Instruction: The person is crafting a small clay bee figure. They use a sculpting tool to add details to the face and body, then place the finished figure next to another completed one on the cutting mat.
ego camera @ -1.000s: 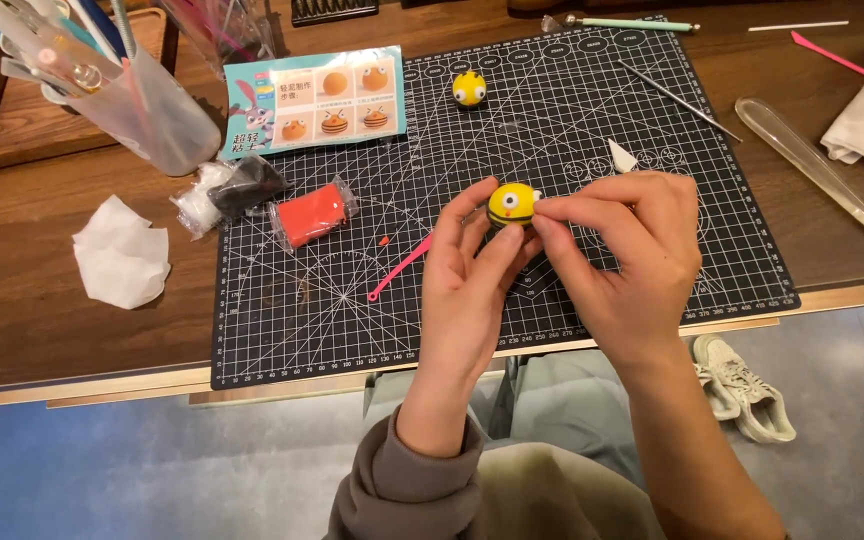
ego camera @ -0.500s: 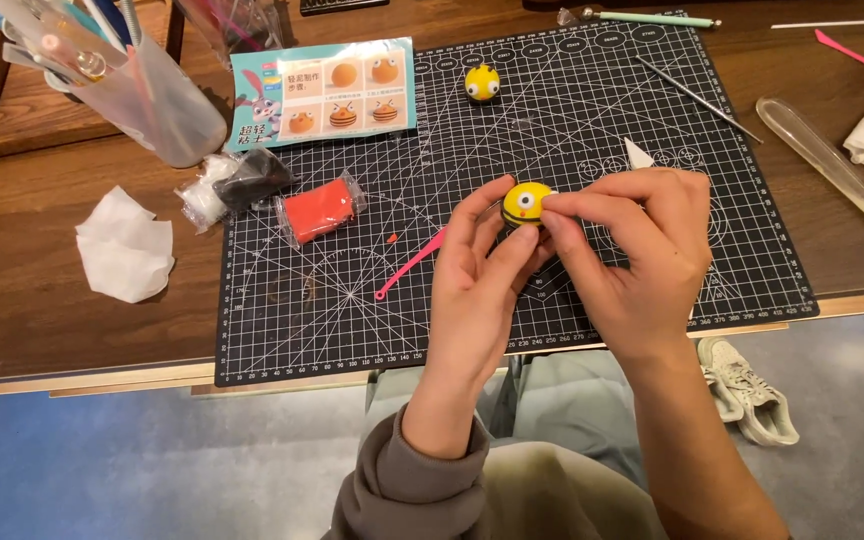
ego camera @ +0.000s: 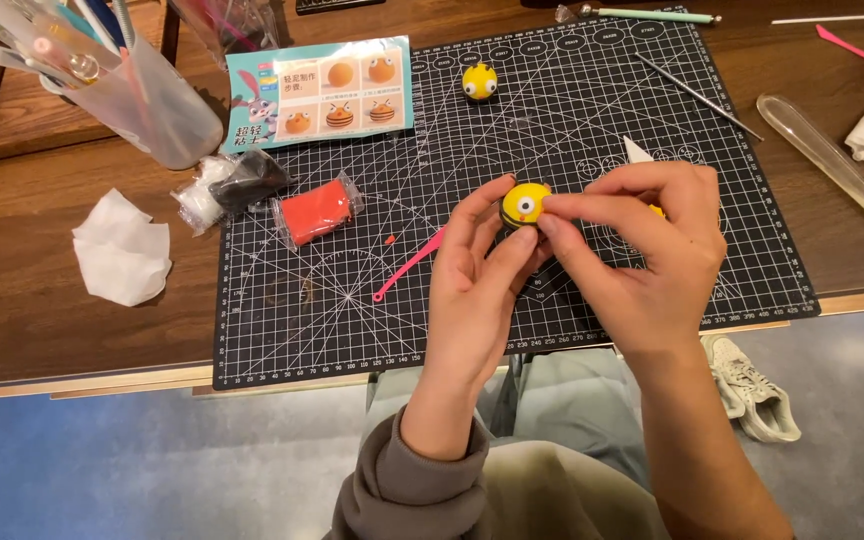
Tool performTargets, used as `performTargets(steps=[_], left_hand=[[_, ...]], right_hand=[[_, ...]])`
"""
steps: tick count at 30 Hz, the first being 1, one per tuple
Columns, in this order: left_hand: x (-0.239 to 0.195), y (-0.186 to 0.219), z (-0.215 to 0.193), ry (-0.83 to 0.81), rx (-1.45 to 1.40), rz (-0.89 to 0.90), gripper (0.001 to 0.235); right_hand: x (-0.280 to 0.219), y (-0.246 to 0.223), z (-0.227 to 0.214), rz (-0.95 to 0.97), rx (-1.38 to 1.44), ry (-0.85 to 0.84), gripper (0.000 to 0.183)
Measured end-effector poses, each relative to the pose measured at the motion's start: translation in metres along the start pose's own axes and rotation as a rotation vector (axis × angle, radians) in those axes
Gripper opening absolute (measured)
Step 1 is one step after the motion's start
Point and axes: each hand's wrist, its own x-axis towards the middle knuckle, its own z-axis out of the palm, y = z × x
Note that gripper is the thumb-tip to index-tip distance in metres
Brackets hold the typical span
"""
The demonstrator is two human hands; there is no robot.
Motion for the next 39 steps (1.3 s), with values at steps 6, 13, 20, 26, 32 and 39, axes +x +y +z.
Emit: performTargets(steps=[6,13,20,26,32,39], left_hand=[[0.000,0.003,0.001,0.005,-0.079,-0.031,0.042],[-0.003,0.012,0.004,-0.022,-0.128,-0.066,0.041],[-0.001,0.011,0.004,0.010,-0.161,-0.064,0.040],[-0.002,0.012,0.006,0.061,-0.216,-0.052,0.039],[-0.009,0.016,0.007,0.113,-0.278,-0.005,0.041],[-0.059,0.032,0.005,0.124,-0.334,0.044,0.049]], right_hand=[[-0.004,0.002,-0.007,0.227,0.238,0.000,0.021],[-0.005,0.027,-0.026,0.304,-0.083,-0.052,0.017],[-0.006,0.050,-0.029,0.375,-0.346,-0.458,0.040],[0.016,0.037,-0.050,0.601,-0.157,-0.582,0.040],[-0.042,0.047,-0.090,0.816,0.982,0.009,0.031],[-0.080,0.026,-0.133,0.796,1.358,0.327,0.043]])
